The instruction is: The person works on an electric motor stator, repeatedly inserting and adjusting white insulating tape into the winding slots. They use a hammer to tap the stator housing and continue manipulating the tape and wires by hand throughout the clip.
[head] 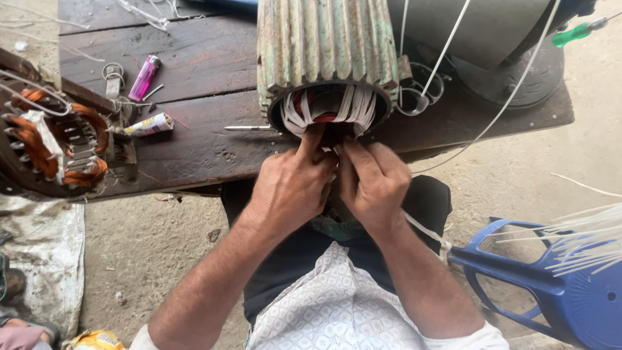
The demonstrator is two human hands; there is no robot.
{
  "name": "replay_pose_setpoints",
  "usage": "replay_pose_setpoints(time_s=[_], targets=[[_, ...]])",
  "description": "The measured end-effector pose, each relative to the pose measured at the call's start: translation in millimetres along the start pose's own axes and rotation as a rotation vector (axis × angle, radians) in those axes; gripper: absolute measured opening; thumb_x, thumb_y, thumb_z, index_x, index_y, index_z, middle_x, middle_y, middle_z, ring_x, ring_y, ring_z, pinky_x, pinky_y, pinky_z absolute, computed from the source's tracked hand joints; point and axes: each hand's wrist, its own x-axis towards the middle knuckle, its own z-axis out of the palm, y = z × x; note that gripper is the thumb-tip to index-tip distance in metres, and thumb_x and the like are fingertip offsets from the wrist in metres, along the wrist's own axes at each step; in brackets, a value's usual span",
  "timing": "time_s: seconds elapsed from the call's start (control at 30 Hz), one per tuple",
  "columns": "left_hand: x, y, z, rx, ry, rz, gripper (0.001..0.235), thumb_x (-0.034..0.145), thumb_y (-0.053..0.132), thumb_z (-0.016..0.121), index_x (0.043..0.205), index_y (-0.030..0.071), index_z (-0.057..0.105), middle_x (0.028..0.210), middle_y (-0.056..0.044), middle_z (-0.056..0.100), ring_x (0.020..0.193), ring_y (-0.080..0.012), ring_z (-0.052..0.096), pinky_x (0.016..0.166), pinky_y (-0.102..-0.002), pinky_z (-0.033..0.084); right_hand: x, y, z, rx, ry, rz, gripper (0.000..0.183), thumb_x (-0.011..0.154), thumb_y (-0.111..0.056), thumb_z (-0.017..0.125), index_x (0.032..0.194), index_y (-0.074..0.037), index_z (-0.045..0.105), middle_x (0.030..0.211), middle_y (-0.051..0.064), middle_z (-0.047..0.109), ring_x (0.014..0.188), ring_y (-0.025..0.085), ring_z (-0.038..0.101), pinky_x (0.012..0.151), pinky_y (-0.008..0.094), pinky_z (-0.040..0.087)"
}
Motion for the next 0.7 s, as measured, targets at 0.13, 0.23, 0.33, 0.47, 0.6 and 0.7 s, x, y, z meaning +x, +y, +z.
replay_pose_setpoints(time_s=[0.13,0.23,0.33,0.47,0.6,0.7], targets=[[-28.7,-0.5,11.5,-0.409,0.524,0.073,0.017,0.085,0.008,0.077,0.099,0.006,0.067,0.122,-0.019,0.065,0.074,-0.0178,0.071,0.062,-0.031,0.059,13.8,-2.8,1.0,-0.170,-0.040,-0.061,0.016,0.094,-0.003,0.077,0.110,-0.001,0.073,0.088,0.013,0.069,0.075,0.029,0.069,0.068,0.039,0.055],[-45.1,3.9,32.7,-0.703,0.634,-0.145,0.018,0.091,0.004,0.079,0.106,0.005,0.068,0.099,-0.012,0.072,0.067,-0.0136,0.070,0.060,-0.028,0.059,18.6,-4.8,5.8,-0.265,-0.074,-0.050,0.013,0.095,-0.007,0.076,0.107,-0.003,0.074,0.088,0.013,0.070,0.073,0.031,0.069,0.067,0.041,0.054],[-47.9,-1.9,52.9,-0.816,0.669,-0.351,0.027,0.089,0.001,0.078,0.115,0.002,0.069,0.088,-0.011,0.072,0.065,-0.0165,0.070,0.059,-0.030,0.056,19.2,-9.3,16.3,-0.356,-0.085,-0.036,0.008,0.093,-0.008,0.077,0.099,-0.004,0.074,0.078,0.014,0.068,0.065,0.032,0.066,0.060,0.044,0.051],[-38.7,-5.6,66.1,-0.882,0.774,-0.362,0.033,0.090,0.003,0.075,0.122,0.003,0.066,0.095,-0.010,0.074,0.075,-0.0187,0.076,0.066,-0.030,0.061,17.9,-13.3,29.5,-0.458,-0.065,-0.021,0.009,0.091,-0.010,0.079,0.092,-0.005,0.072,0.074,0.015,0.065,0.063,0.035,0.065,0.058,0.046,0.049],[-35.3,-10.9,66.4,-0.837,0.851,-0.399,0.026,0.089,0.006,0.075,0.113,0.004,0.068,0.095,-0.011,0.074,0.081,-0.0228,0.076,0.072,-0.033,0.060,16.1,-12.6,31.1,-0.488,-0.016,-0.080,0.005,0.092,-0.007,0.078,0.095,-0.005,0.074,0.075,0.015,0.066,0.063,0.035,0.065,0.058,0.045,0.049],[-37.5,-18.5,67.2,-0.989,0.801,-0.485,0.014,0.088,0.008,0.074,0.100,0.003,0.069,0.091,-0.011,0.075,0.078,-0.0215,0.077,0.071,-0.033,0.061,13.3,-9.0,28.6,-0.506,0.033,-0.143,0.005,0.091,-0.004,0.077,0.096,-0.005,0.075,0.076,0.015,0.067,0.063,0.035,0.066,0.057,0.044,0.049]])
